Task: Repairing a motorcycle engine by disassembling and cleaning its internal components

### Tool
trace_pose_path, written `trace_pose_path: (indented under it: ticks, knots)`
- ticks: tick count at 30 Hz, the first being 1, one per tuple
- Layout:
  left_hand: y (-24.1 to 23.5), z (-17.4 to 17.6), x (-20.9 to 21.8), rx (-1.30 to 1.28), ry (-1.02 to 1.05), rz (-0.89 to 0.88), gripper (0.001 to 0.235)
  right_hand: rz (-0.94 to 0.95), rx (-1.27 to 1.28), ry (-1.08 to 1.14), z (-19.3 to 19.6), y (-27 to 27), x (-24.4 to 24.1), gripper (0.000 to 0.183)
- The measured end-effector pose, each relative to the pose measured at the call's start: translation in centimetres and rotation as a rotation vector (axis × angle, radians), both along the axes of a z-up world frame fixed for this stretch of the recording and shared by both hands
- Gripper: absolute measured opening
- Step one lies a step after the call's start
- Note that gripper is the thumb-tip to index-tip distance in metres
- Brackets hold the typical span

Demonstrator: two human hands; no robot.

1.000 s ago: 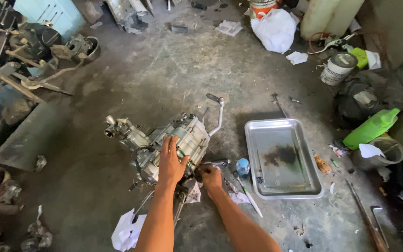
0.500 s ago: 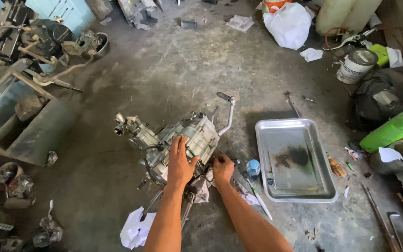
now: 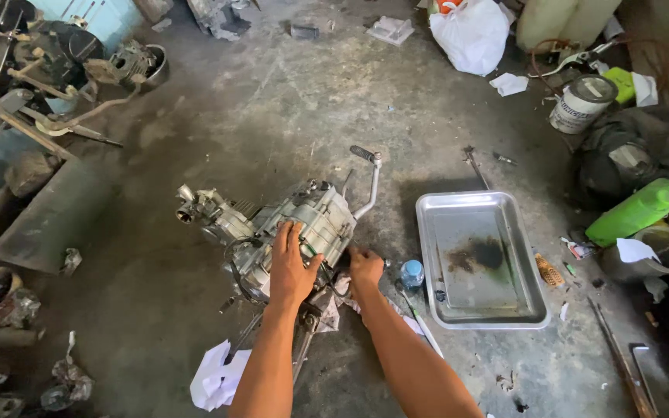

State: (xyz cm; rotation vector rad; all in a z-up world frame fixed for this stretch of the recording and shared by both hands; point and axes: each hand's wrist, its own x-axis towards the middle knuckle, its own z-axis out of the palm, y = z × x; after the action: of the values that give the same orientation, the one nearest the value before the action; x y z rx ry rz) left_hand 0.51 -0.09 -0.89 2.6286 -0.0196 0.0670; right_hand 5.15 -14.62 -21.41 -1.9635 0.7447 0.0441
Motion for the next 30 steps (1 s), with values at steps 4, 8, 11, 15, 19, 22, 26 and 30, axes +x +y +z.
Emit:
trace_pose_path:
  ticks: [4,8,11,15,19,22,26,30]
  knots:
    - [-0.2,-0.2,-0.1,0.002,0.005,0.013,0.077,0.411,-0.438,0.208,-6.9,0.9,-0.3,0.044]
    - [0.2,-0.5,-0.1,-0.004,-0.009,-0.015,0.076,0.330,-0.424,-0.304,-5.0,1.4,-1.9,0.027]
    - [0.4,-1.2,0.2,0.000,-0.036,-0.021,0.076,0.088,0.000,-0.181,-3.0,0.7,-1.3,0.030]
    - [0.3,-1.3,0.2,0.002,-0.091,-0.036,0.075,-0.066,0.200,-0.138,4.4,0.4,-1.7,0.034]
    - [0.4,-2.2,0.4,-0.018,-0.159,-0.037,0.078,-0.051,0.298,-0.181,6.9,0.3,-2.8,0.031]
    - [0.2,-1.2,0.1,-0.033,-0.139,-0.032,0.077,-0.080,0.325,-0.223,5.3,0.7,-2.9,0.028]
    - [0.0,-0.1,-0.1,-0.037,-0.100,-0.039,0.079,-0.037,0.202,-0.199,3.9,1.4,-3.5,0.031]
    - [0.1,-1.7,0.0,-0.036,-0.140,-0.036,0.084,-0.007,0.156,-0.106,4.5,1.6,-5.0,0.027]
